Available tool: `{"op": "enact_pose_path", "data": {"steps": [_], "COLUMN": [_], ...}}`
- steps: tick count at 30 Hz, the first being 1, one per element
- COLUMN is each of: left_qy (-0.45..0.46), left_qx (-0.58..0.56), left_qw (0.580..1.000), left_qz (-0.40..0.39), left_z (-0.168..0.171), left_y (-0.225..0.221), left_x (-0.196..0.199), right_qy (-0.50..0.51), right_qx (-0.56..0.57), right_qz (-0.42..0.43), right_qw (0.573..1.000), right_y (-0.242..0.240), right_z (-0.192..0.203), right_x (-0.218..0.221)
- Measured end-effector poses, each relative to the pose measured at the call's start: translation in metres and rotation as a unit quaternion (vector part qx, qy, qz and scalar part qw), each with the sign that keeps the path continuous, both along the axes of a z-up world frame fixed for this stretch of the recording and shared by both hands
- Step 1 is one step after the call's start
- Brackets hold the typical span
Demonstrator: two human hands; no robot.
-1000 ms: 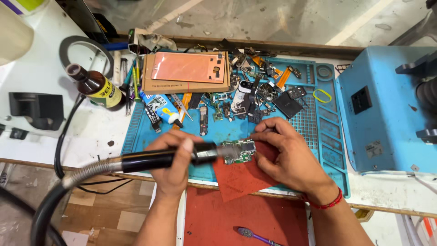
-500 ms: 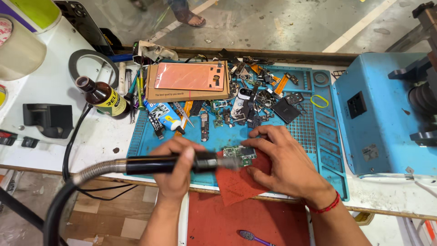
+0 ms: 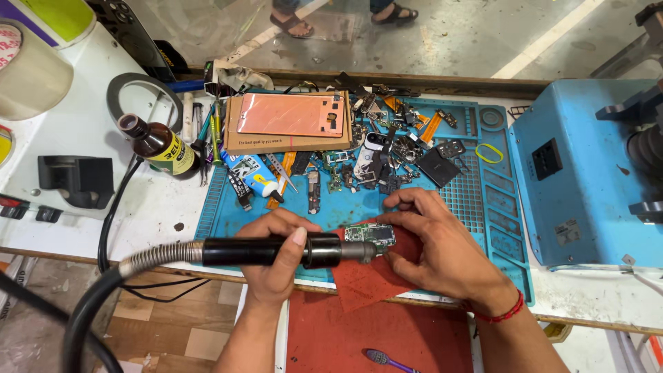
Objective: The person uses a hot air rework station tool to apply heat to components on a circuit board while holding the board in place on a mat.
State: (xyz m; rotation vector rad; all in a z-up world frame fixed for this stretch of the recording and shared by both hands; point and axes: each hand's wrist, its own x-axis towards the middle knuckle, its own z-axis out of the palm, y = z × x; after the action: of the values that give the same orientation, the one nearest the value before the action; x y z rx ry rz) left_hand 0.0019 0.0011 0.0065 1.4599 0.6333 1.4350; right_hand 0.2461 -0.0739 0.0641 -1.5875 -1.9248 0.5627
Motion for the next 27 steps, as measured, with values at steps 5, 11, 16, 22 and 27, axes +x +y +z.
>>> {"op": "enact_pose_path", "data": {"steps": [5,11,16,22,27], "left_qy": [-0.011,0.04,0.007,-0.008,-0.003], "left_qx": [0.0,0.018,-0.002,0.011,0.01], "left_qw": [0.998,0.997,0.999,0.999,1.0], "left_qz": [0.066,0.062,0.04,0.035,0.014], "left_z": [0.0014,0.0008,0.0029,0.0014,-0.0004], "left_y": [0.002,-0.0002,-0.0045,-0.0046,-0.0023], "left_x": [0.0035,0.0021,0.0036,0.0024,-0.0012], "right_qy": [-0.001,-0.005,-0.018,0.011,0.002], "right_qx": [0.003,0.032,0.05,0.009,0.037], "right_qz": [-0.004,-0.029,-0.015,-0.063,-0.039], "right_qw": [1.0,0.999,0.998,0.998,0.999], "right_y": [-0.0001,-0.0002,-0.0006,0.0,-0.0009], "right_z": [-0.0025,-0.0087,-0.0068,-0.0062,-0.0074], "right_x": [0.0012,0.0046,0.006,0.0036,0.0038]}}
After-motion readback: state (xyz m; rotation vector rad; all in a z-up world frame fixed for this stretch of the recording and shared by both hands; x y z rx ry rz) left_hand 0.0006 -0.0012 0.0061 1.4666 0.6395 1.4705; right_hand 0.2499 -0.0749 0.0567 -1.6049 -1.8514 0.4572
